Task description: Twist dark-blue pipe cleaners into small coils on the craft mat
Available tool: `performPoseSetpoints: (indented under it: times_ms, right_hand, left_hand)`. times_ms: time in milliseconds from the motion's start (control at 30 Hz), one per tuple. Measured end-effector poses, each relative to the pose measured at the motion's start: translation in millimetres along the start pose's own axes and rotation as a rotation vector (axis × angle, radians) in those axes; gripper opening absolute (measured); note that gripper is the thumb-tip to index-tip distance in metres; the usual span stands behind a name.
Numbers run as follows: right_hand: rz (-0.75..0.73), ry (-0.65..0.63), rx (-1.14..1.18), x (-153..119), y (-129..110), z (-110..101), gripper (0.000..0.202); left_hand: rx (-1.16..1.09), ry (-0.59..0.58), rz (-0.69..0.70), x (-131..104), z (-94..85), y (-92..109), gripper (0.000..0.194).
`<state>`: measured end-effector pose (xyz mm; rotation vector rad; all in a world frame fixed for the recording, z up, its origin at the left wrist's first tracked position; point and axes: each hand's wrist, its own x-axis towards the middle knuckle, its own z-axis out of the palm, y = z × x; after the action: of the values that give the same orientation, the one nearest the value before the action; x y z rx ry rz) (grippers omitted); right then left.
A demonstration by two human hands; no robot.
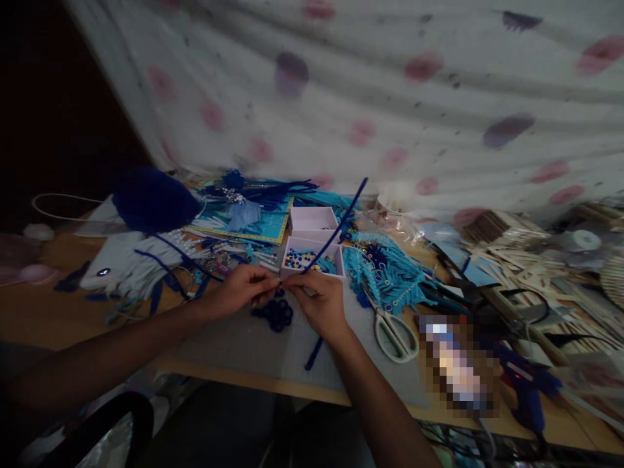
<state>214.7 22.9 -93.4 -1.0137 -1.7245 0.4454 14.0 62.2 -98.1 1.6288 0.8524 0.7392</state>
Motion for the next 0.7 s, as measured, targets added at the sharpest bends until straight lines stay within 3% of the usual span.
performPoseSetpoints:
  times_ms: [67,133,200,267,400,533,633,700]
  right_hand:
    - [0.084,0.018,0.026,0.5,0.9,1.5,0.007]
    - [0.168,0.024,0.090,0.7,1.4,3.1,0.002]
    - [0.230,0.005,0.168,0.8,0.8,4.1,0.003]
    - [0.253,-0.021,0.210,1.3,-1.2,3.8,0.006]
    - [0.156,-0.036,0.107,2.9,-7.5,0.4,0.005]
    - [0.017,-0.049,-0.042,0.3,-11.9,-2.4,0.008]
    - [-0.087,-0.072,-0.146,-5.0,-12.4,-3.9,0.013]
    - [-0.158,-0.085,-0.207,-7.9,-11.3,-5.0,0.017]
  left_hand:
    - [0.324,0.129,0.351,-1.4,-3.6,-5.7,0.024]
    - [0.591,0.185,0.662,-2.0,-7.6,-11.0,0.019]
    - [0.778,0.198,0.859,-2.0,-11.6,-13.7,0.022]
    - [0.909,0.211,0.955,-2.4,-14.7,-13.6,0.024]
    - [1.045,0.219,0.975,-4.3,-15.2,-11.2,0.024]
    - [1.044,0.217,0.922,-4.4,-10.4,-11.5,0.025]
    - [0.867,0.200,0.838,-3.9,-5.6,-8.2,0.028]
    - [0.653,0.174,0.644,-3.6,-2.6,-3.0,0.031]
